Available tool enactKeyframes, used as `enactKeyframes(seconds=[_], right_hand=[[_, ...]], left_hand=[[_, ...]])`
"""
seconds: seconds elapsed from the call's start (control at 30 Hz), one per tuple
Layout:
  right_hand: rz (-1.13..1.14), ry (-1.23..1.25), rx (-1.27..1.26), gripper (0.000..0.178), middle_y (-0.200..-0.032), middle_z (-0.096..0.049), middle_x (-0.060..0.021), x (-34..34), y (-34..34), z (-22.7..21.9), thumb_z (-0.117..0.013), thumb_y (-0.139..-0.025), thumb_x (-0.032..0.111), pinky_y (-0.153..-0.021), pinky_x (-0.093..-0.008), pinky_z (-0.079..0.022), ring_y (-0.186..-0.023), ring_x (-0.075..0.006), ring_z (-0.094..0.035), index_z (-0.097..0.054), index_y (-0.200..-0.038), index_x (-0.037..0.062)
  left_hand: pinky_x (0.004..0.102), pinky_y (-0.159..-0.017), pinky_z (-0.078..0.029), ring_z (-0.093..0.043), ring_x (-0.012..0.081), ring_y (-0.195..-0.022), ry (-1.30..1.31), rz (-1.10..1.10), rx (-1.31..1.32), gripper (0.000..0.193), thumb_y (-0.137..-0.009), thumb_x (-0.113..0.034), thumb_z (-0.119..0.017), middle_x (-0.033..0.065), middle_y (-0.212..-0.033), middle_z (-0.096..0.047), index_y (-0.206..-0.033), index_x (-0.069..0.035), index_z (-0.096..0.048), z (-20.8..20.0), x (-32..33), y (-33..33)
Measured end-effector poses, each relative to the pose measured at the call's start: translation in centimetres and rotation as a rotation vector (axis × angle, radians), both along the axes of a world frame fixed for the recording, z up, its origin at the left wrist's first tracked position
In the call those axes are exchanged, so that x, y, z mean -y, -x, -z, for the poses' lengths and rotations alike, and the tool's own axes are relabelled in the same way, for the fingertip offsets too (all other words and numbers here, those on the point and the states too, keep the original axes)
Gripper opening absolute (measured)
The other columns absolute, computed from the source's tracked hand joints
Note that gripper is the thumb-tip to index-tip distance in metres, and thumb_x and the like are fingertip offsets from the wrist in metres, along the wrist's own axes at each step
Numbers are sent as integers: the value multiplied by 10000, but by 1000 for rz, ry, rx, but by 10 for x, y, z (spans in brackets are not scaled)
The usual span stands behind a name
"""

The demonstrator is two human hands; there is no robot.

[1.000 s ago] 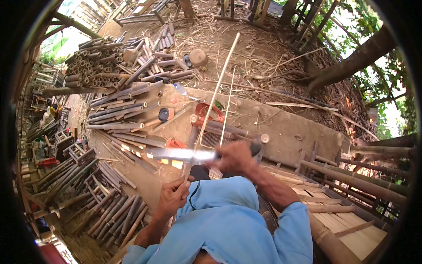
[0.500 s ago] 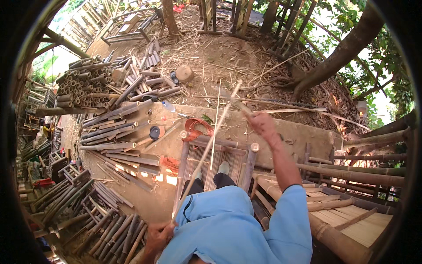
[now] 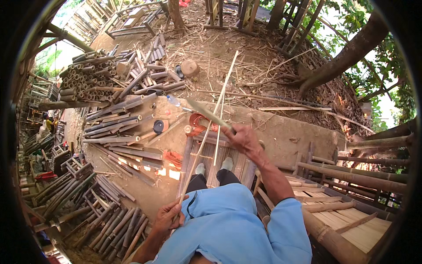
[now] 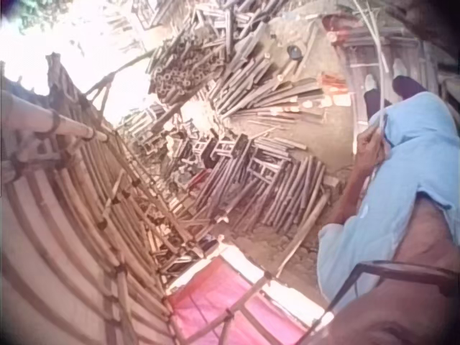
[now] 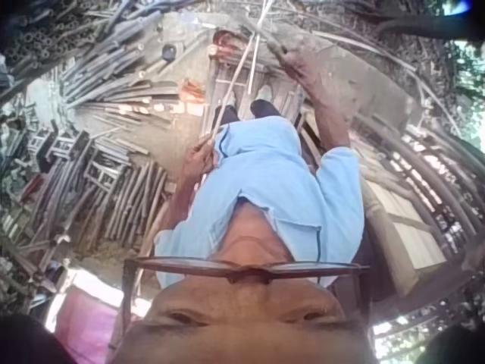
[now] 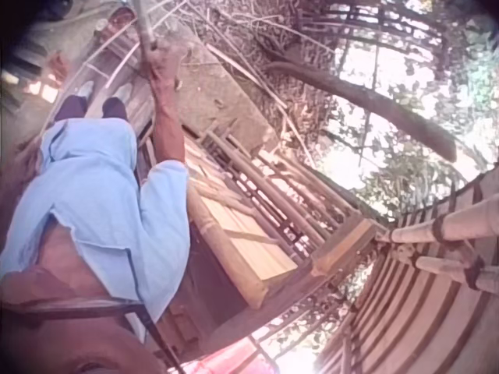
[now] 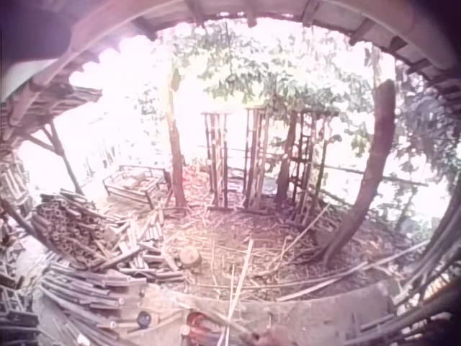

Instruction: The person shaves a thin bamboo strip using a large knife, pulling the blade along the length of the wood while holding it by hand and leaning over a bamboo platform.

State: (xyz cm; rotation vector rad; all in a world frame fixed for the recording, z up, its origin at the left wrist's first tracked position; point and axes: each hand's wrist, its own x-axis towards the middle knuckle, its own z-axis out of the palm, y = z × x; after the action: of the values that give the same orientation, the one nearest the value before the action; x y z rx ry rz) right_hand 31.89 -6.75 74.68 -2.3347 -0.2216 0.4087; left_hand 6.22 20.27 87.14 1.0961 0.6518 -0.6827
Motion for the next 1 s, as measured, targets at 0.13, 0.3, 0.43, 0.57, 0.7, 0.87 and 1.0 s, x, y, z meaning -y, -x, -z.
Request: enactKeyframes(seconds=[0.13,0.3,0.43,0.57,0.7,0.87,1.0], right_hand=[[-161,-9,121,741,-648,-602,-173,-21,34,-21,-493,-910,736,-554,-449,-454,-574,-296,-590,-676,-762,33],[-194,36,152,723,-698,-633,-215,-15,21,-15,-494,-908,725,-630,-493,-508,-701,-415,-660,-688,-770,42],[21,71,116,762,-638,-627,-213,14,-28,11,-502,-902,735,-601,-477,-510,-619,-361,-645,-656,-678,24],[5,-368,240,803,-573,-566,-168,87,-102,42,-439,-943,732,-637,-450,-508,-604,-255,-610,-668,-672,12],[491,-189,231,846,-568,-544,-131,162,-134,72,-368,-924,796,-554,-401,-481,-543,-193,-577,-661,-737,25],[706,-1040,-581,982,-690,-588,-42,68,-100,25,-280,-834,917,-428,-241,-394,-431,-96,-427,-609,-1152,48],[777,-1169,-666,879,-944,-689,-180,47,-68,56,-440,-881,820,-446,-248,-438,-468,-94,-465,-524,-1269,35]], left_hand=[[200,-392,-290,-366,36,-407,69,-25,-27,379,-1083,-181,-455,39,-623,-577,-1427,-36,-522,0,1,-9],[207,-391,-284,-370,49,-408,18,55,-2,358,-1074,-183,-475,24,-601,-533,-1388,-24,-546,1,-3,-10],[227,-377,-273,-364,63,-402,92,71,1,340,-1059,-193,-498,33,-593,-519,-1337,-7,-557,11,-20,14],[232,-388,-295,-416,81,-420,131,34,-51,335,-1031,-173,-548,39,-591,-524,-1307,12,-588,2,-38,57],[233,-540,-338,-477,58,-604,-11,174,-75,283,-901,-117,-620,-27,-725,-591,-1108,48,-718,-13,-53,80],[206,-505,-335,-446,38,-566,-163,120,-100,317,-1008,-170,-622,-40,-658,-513,-1282,-17,-674,13,-56,98],[222,-489,-365,-520,61,-545,-41,44,-196,308,-1009,-149,-609,17,-653,-597,-1259,19,-672,31,-62,96]])
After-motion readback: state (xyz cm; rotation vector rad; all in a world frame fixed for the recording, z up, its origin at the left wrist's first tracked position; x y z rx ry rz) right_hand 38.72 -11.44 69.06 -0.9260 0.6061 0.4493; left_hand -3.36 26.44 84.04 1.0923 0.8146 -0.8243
